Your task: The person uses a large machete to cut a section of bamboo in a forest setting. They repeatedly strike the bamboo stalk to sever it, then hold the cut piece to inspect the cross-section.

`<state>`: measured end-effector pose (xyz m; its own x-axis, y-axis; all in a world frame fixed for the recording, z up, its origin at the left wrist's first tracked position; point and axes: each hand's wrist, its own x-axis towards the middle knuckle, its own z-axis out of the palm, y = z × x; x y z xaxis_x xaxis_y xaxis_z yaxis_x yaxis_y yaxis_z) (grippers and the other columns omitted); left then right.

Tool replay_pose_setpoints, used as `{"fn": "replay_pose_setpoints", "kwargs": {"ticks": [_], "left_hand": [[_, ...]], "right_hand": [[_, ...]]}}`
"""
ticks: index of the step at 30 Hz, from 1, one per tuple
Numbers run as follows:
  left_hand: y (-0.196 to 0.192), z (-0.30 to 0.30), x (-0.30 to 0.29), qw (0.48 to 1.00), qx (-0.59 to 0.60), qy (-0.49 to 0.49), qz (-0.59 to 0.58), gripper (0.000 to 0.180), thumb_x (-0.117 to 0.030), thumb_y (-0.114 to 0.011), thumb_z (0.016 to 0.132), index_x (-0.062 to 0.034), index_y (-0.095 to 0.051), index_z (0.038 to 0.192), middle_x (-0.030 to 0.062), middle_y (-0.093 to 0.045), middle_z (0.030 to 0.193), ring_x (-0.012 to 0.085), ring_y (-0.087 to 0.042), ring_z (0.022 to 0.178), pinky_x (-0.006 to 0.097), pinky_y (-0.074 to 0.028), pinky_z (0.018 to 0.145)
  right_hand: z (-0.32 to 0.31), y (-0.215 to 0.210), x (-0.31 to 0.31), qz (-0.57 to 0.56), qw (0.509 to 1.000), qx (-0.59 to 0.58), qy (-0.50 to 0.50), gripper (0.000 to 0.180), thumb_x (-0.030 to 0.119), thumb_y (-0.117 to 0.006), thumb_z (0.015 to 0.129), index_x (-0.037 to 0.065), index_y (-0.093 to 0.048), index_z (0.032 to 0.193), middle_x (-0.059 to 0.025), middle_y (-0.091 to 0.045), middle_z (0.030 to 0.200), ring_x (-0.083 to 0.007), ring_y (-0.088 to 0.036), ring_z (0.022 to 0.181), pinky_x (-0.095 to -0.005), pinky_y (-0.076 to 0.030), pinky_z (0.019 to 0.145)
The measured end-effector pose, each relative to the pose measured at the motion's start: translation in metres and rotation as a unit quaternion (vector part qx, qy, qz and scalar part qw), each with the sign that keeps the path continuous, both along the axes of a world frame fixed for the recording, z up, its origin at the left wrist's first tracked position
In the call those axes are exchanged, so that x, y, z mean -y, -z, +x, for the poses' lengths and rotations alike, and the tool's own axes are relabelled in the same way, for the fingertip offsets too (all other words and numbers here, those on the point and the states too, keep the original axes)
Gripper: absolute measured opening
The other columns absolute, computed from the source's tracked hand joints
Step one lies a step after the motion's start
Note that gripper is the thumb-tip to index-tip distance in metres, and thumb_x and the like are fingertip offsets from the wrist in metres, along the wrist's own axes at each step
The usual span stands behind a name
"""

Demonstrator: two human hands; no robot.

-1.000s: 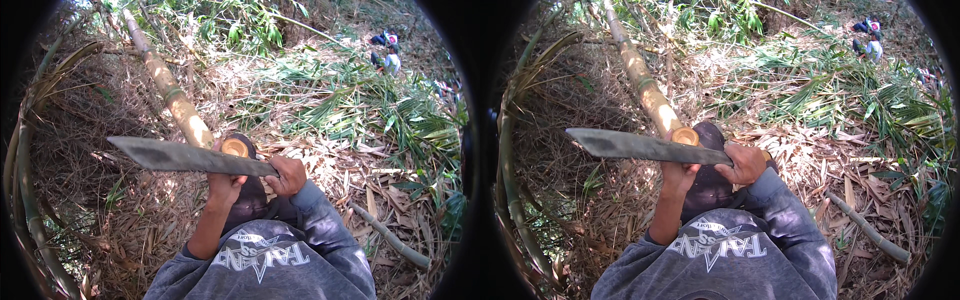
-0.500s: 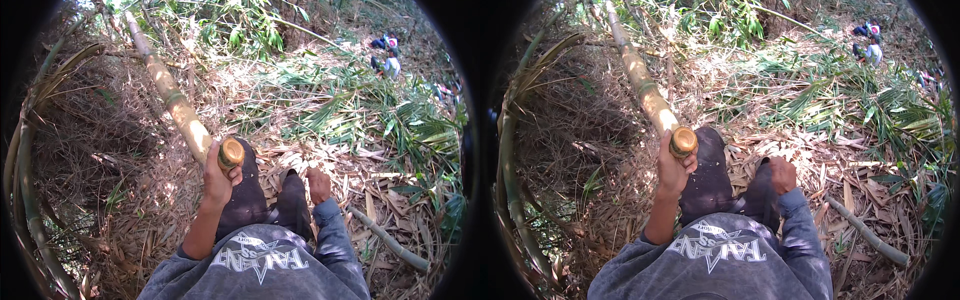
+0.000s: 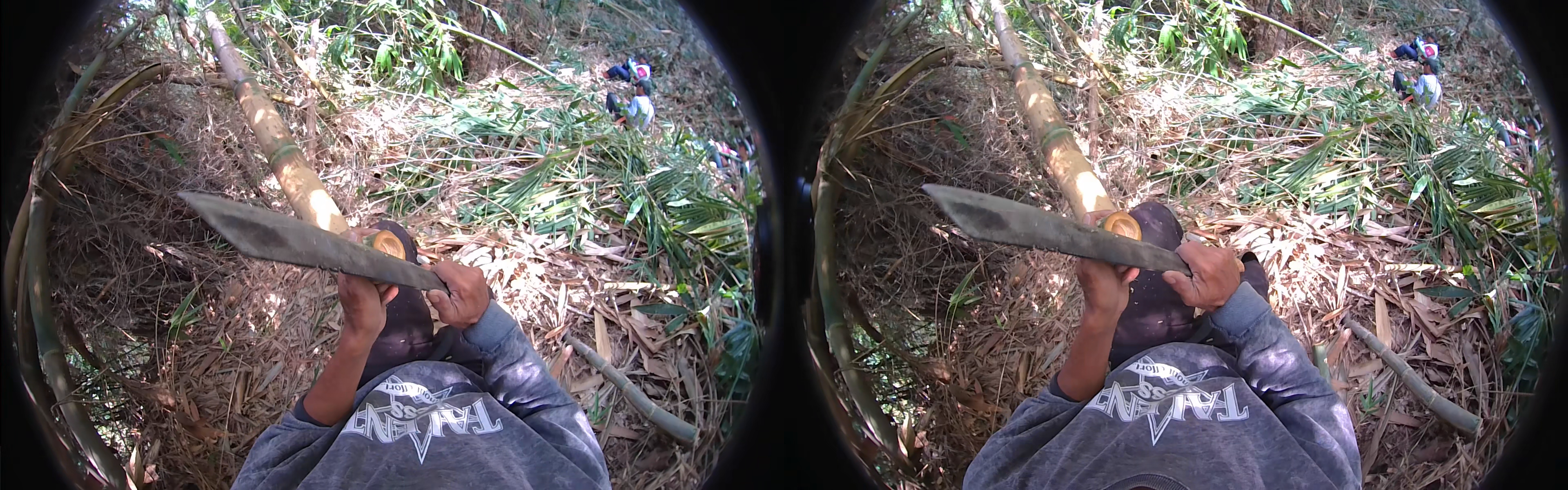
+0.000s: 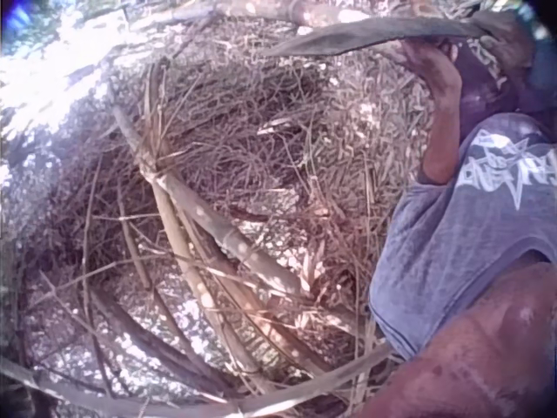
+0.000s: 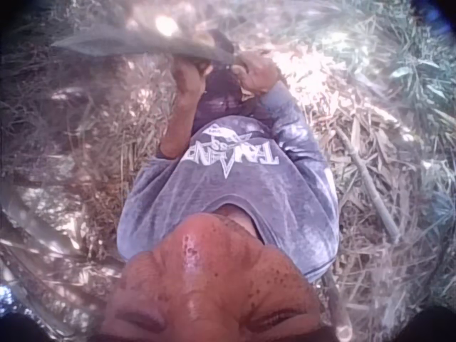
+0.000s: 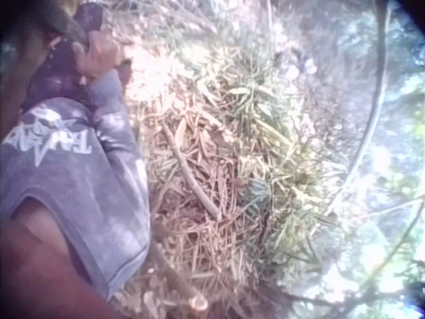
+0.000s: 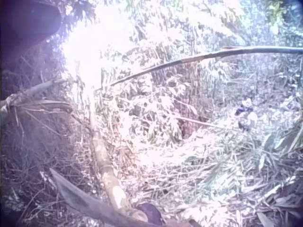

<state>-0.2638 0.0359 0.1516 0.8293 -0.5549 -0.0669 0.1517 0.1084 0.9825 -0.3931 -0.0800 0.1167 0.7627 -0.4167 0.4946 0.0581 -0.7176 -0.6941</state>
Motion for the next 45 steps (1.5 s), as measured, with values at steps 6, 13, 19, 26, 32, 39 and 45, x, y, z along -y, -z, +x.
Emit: {"fn": "replay_pose_setpoints", "kwargs": {"ticks": [6,13,19,26,32,39,45], "left_hand": [[-0.007,0.003,-0.009,0.998,-0.041,0.000,-0.054,0.044,-0.048,-0.034,0.098,-0.0088,-0.049,0.109,0.0045,-0.055,0.074,0.0067,-0.043,0.043,0.019,-0.029,0.031],[-0.069,0.026,-0.018,0.940,-0.251,0.136,-0.185,0.055,-0.054,-0.028,0.098,-0.0053,-0.052,0.100,0.0094,-0.054,0.071,0.0073,-0.037,0.044,0.020,-0.029,0.035],[-0.042,0.016,0.001,0.909,-0.339,0.186,-0.152,0.053,-0.053,-0.029,0.098,-0.0051,-0.052,0.103,0.0071,-0.050,0.071,0.0078,-0.035,0.047,0.019,-0.031,0.036],[-0.022,0.012,0.000,0.915,-0.335,0.159,-0.158,0.054,-0.052,-0.029,0.099,-0.0035,-0.053,0.104,0.0090,-0.055,0.071,0.0084,-0.036,0.044,0.021,-0.032,0.033],[-0.014,0.012,-0.003,0.920,-0.341,0.108,-0.159,0.056,-0.053,-0.034,0.097,-0.0011,-0.056,0.104,0.0147,-0.061,0.070,0.0113,-0.048,0.041,0.021,-0.038,0.030],[-0.011,0.008,-0.005,0.941,-0.303,0.066,-0.132,0.052,-0.051,-0.036,0.096,-0.0037,-0.052,0.112,0.0180,-0.063,0.079,0.0155,-0.060,0.048,0.020,-0.039,0.029],[-0.013,0.004,-0.006,0.952,-0.262,0.055,-0.148,0.043,-0.046,-0.035,0.098,-0.0090,-0.047,0.115,0.0144,-0.060,0.078,0.0146,-0.058,0.050,0.020,-0.037,0.030]], "right_hand": [[-0.004,0.033,0.015,-0.044,0.999,0.000,0.013,0.043,0.047,-0.056,0.086,0.005,-0.057,0.076,-0.0128,-0.054,0.063,-0.0313,-0.058,0.056,-0.0410,-0.045,0.048],[-0.127,0.159,0.072,0.122,0.873,-0.377,0.283,0.061,0.046,-0.032,0.098,-0.002,-0.067,0.085,-0.0228,-0.064,0.072,-0.0369,-0.063,0.074,-0.0463,-0.047,0.071],[-0.100,0.073,0.042,0.061,0.960,-0.184,0.204,0.053,0.039,-0.032,0.100,0.000,-0.062,0.080,-0.0152,-0.058,0.062,-0.0303,-0.057,0.054,-0.0390,-0.045,0.054],[-0.021,-0.018,0.015,-0.016,0.998,-0.030,0.043,0.040,0.041,-0.056,0.090,0.003,-0.058,0.077,-0.0138,-0.053,0.061,-0.0312,-0.055,0.050,-0.0386,-0.044,0.047],[-0.002,-0.026,0.005,-0.071,0.997,-0.015,-0.009,0.043,0.046,-0.066,0.083,0.003,-0.057,0.078,-0.0112,-0.052,0.061,-0.0292,-0.056,0.050,-0.0377,-0.042,0.044],[-0.004,-0.029,0.006,-0.088,0.996,-0.021,-0.015,0.045,0.048,-0.065,0.083,0.004,-0.056,0.078,-0.0101,-0.049,0.061,-0.0287,-0.055,0.049,-0.0381,-0.042,0.044],[-0.002,-0.013,0.015,-0.116,0.993,-0.007,-0.035,0.045,0.048,-0.063,0.084,0.004,-0.055,0.079,-0.0101,-0.050,0.063,-0.0293,-0.055,0.051,-0.0381,-0.043,0.045]]}}
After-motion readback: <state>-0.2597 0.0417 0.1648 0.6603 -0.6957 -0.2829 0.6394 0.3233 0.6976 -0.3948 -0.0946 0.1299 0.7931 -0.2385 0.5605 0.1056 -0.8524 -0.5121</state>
